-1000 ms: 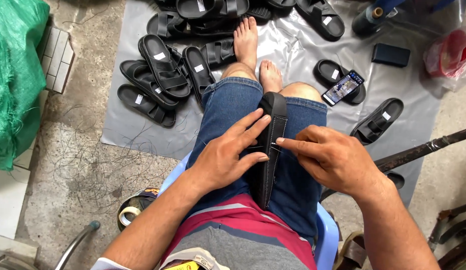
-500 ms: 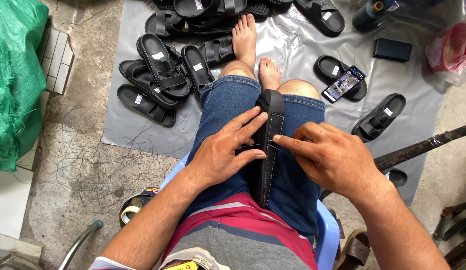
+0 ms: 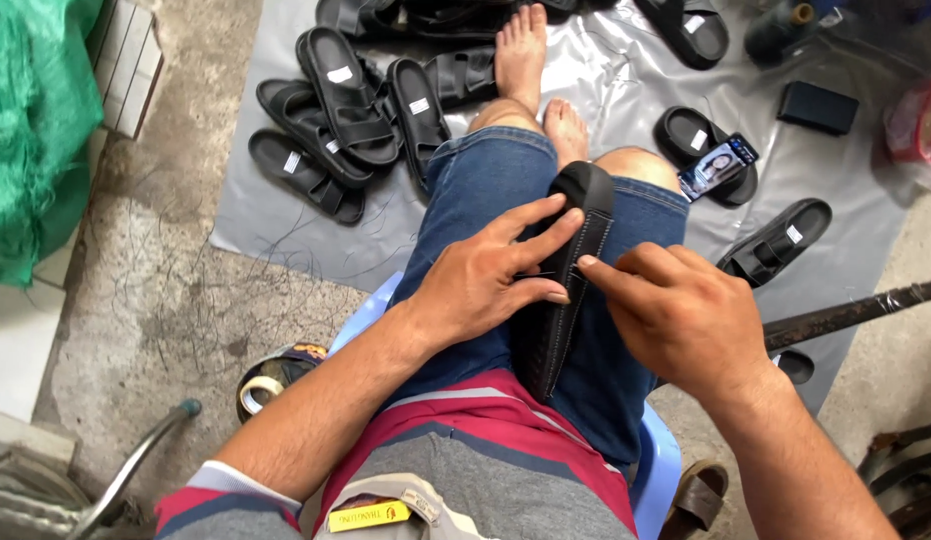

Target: Hand-stitching the sole of a sandal using a needle and thread.

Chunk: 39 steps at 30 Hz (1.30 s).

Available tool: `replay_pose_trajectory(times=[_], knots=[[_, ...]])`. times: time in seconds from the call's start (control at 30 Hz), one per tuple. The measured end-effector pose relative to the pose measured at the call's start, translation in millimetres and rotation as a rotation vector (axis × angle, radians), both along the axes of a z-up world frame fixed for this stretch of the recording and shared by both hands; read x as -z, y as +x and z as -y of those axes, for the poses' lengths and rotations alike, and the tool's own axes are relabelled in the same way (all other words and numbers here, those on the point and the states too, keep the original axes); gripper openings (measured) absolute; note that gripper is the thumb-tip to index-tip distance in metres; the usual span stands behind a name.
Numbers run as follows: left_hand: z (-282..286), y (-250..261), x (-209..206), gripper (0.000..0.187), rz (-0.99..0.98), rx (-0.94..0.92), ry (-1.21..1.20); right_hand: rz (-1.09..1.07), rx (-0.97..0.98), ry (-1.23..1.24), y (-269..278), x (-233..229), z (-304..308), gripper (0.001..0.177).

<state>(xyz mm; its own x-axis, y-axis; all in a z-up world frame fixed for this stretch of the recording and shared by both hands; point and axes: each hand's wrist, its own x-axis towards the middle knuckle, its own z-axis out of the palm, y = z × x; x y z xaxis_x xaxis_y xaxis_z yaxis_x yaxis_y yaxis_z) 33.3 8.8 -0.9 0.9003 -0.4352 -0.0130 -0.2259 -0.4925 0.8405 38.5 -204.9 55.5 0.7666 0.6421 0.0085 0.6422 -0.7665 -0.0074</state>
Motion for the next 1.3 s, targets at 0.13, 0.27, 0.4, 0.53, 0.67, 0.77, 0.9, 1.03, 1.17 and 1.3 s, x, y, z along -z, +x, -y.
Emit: replay_pose_trajectory(times=[0.13, 0.27, 0.4, 0.53, 0.67, 0.77, 0.9, 1.03, 1.17, 1.3], knots=[[-2.6, 3.1, 2.4, 0.063, -0.011, 0.019, -0.068, -0.103, -0.071, 0.367, 6.8, 16.5, 8.2, 0.029], [-2.8, 2.5, 5.0, 0.063, -0.033, 0.002, -0.08, -0.079, -0.101, 0.381, 9.2, 13.4, 2.0, 0.021], [2.6, 2.0, 4.1, 0.062, -0.003, 0.005, -0.031, 0.018, -0.071, 0.227, 8.7, 8.6, -6.0, 0.01], [2.6, -0.1, -6.3, 0.065, -0.017, -0.022, -0.003, -0.066, -0.005, 0.257, 5.5, -2.6, -11.2, 0.011], [-4.3, -14.6, -7.9, 0.034, 0.088, -0.144, -0.133, -0.152, 0.082, 0.288, -2.7, -5.3, -7.4, 0.019], [-23.7, -17.4, -13.9, 0.011, -0.019, -0.038, 0.077, -0.146, 0.018, 0.304, -3.9, -7.5, -7.1, 0.021], [-44.8, -9.1, -45.7, 0.017, -0.249, 0.133, 0.36, -0.175, 0.016, 0.332, -3.3, -10.2, -8.4, 0.02], [-36.8, -9.2, -52.9, 0.006, -0.622, 0.094, -0.534, -0.273, 0.053, 0.375, -6.4, -7.9, -8.3, 0.024], [-10.8, -13.0, -34.3, 0.011, -0.619, -0.088, -0.895, -0.134, 0.13, 0.433, -10.4, -12.3, -20.8, 0.017], [-10.9, -3.2, -22.3, 0.017, 0.003, -0.128, -0.133, -0.131, 0.125, 0.434, -12.5, -3.4, -12.4, 0.018]])
